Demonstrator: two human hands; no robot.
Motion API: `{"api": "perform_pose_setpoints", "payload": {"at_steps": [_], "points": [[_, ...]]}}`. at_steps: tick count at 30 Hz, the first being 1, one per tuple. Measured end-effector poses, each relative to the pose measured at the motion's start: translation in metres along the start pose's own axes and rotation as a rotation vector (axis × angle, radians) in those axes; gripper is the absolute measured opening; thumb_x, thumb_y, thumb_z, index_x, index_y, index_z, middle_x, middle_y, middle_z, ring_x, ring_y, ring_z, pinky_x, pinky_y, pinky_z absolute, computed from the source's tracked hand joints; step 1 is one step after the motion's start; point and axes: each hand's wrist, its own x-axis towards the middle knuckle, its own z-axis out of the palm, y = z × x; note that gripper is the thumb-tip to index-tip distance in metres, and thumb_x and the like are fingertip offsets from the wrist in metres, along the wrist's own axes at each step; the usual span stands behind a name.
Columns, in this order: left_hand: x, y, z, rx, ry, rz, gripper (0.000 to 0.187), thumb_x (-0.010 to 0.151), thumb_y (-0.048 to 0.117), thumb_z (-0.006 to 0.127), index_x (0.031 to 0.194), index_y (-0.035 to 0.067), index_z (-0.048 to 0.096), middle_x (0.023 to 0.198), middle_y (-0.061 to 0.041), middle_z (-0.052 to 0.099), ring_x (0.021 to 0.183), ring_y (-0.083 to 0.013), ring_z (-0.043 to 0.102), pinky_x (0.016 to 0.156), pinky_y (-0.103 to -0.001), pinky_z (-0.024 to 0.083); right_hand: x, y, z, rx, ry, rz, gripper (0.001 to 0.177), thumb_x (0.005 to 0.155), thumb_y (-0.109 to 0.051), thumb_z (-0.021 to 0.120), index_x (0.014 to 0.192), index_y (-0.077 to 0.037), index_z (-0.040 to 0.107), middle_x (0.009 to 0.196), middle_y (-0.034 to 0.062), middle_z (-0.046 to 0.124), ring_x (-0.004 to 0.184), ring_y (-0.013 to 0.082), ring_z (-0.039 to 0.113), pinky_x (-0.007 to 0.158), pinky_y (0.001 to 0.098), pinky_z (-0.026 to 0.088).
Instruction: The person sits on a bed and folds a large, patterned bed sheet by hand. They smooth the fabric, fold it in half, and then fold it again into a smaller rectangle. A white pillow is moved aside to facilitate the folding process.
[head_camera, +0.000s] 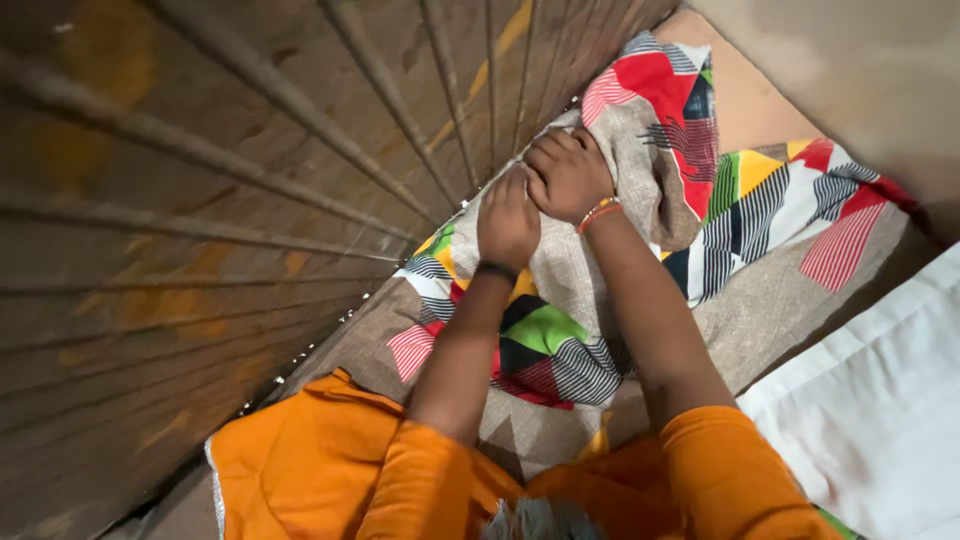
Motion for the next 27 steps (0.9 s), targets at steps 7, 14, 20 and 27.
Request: {"api": "perform_pose_setpoints", "payload": {"at_steps": [7, 14, 20, 27], "points": [[-0.040, 0.009, -0.040, 0.125, 0.102, -0.187, 0.040, 0.096, 0.021, 0.057, 0.130, 0.001, 0.059, 0.132, -0.021, 0.063, 0.125, -0.0395, 0.057, 0.110, -0.050, 0.043, -0.010, -0.018, -0.007, -0.071, -0.020, 0.015, 0.027, 0.090, -0.030, 0.068, 0.105, -0.008, 0.073, 0.122, 0.0104, 0.067, 0.120, 0.0305, 0.059, 0.108, 0.0478, 0.042], [-0.017, -0.003, -0.029, 0.274, -0.136, -0.329, 0.043, 0.094, 0.032, 0.058, 0.123, 0.002, 0.063, 0.114, -0.020, 0.070, 0.105, -0.0389, 0.066, 0.095, -0.051, 0.048, -0.016, -0.053, -0.006, 0.110, -0.037, -0.082, 0.039, 0.088, -0.028, 0.065, 0.121, -0.008, 0.069, 0.126, 0.0099, 0.066, 0.126, 0.0277, 0.057, 0.107, 0.0435, 0.041], [-0.001, -0.018, -0.032, 0.239, -0.393, -0.416, 0.035, 0.101, 0.035, 0.051, 0.116, 0.006, 0.062, 0.100, -0.023, 0.072, 0.088, -0.0422, 0.070, 0.080, -0.054, 0.054, 0.005, -0.055, -0.003, -0.010, -0.187, -0.011, 0.039, 0.083, -0.029, 0.061, 0.116, -0.012, 0.071, 0.117, 0.0045, 0.067, 0.119, 0.0226, 0.059, 0.098, 0.0438, 0.040], [-0.037, -0.010, -0.064, -0.034, -0.017, -0.136, 0.032, 0.097, 0.018, 0.056, 0.125, 0.003, 0.063, 0.116, -0.021, 0.071, 0.109, -0.0400, 0.066, 0.097, -0.050, 0.050, -0.008, -0.052, 0.011, -0.026, -0.061, -0.024, 0.038, 0.088, -0.029, 0.060, 0.119, -0.010, 0.072, 0.123, 0.0057, 0.067, 0.123, 0.0221, 0.058, 0.100, 0.0451, 0.039]]}}
